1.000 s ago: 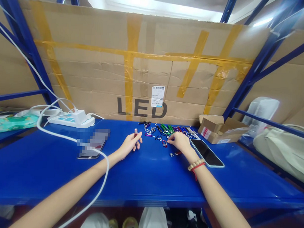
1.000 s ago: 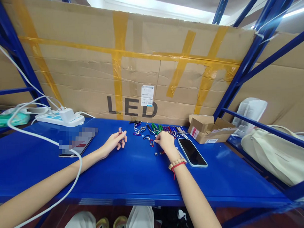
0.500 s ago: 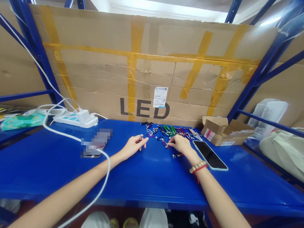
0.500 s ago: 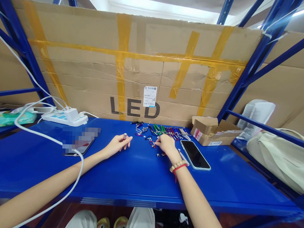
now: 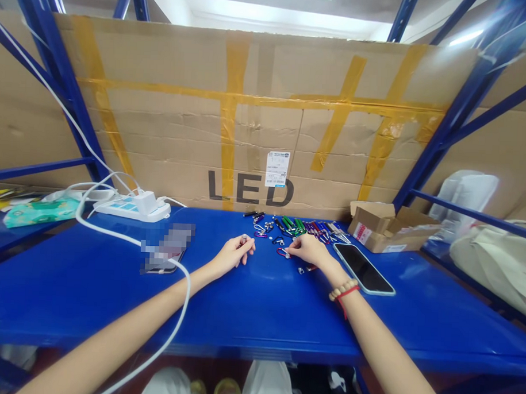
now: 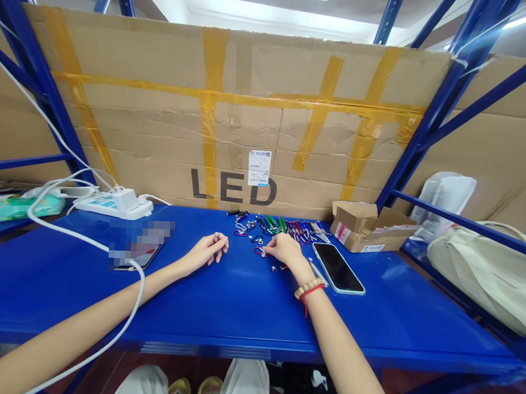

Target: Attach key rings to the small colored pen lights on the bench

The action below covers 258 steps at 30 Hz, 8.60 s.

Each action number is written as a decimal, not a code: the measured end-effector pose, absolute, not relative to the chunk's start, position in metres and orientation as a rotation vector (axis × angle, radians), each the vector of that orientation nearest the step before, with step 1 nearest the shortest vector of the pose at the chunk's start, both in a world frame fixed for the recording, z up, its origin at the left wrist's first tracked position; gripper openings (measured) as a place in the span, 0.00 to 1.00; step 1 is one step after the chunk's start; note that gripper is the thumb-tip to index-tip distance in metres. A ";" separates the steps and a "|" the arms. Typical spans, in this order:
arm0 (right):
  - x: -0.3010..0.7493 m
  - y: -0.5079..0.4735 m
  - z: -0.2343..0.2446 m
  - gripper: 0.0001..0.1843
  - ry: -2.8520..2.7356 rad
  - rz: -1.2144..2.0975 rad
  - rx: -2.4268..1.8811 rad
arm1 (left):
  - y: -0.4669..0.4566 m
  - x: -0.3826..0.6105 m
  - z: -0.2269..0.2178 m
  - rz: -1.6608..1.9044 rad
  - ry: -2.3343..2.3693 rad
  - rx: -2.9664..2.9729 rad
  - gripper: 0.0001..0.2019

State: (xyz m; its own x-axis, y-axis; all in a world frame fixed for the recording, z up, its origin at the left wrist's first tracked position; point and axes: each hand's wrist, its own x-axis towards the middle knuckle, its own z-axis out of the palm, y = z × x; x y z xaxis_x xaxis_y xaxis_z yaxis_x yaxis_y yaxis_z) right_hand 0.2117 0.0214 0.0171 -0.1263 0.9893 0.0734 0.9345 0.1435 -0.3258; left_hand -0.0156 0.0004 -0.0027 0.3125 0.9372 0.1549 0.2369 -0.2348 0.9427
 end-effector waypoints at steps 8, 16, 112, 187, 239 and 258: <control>0.179 0.010 0.022 0.09 -1.981 0.176 -1.038 | -0.002 -0.014 -0.004 0.997 1.100 1.945 0.19; 0.152 -0.001 0.009 0.08 -2.041 0.255 -0.694 | 0.004 -0.013 -0.015 0.832 1.169 2.007 0.20; 0.175 0.011 0.006 0.10 -2.116 -0.097 -0.974 | 0.018 0.021 -0.003 0.501 1.684 2.856 0.19; 0.173 0.007 0.006 0.20 -2.338 0.230 -1.103 | 0.013 0.028 0.001 0.447 1.887 2.577 0.17; 0.186 0.030 -0.007 0.25 -1.830 0.572 -1.018 | 0.014 0.025 -0.003 0.886 1.485 2.410 0.21; 0.185 0.031 -0.008 0.23 -1.731 0.598 -1.058 | 0.018 0.023 -0.006 0.927 1.423 2.366 0.19</control>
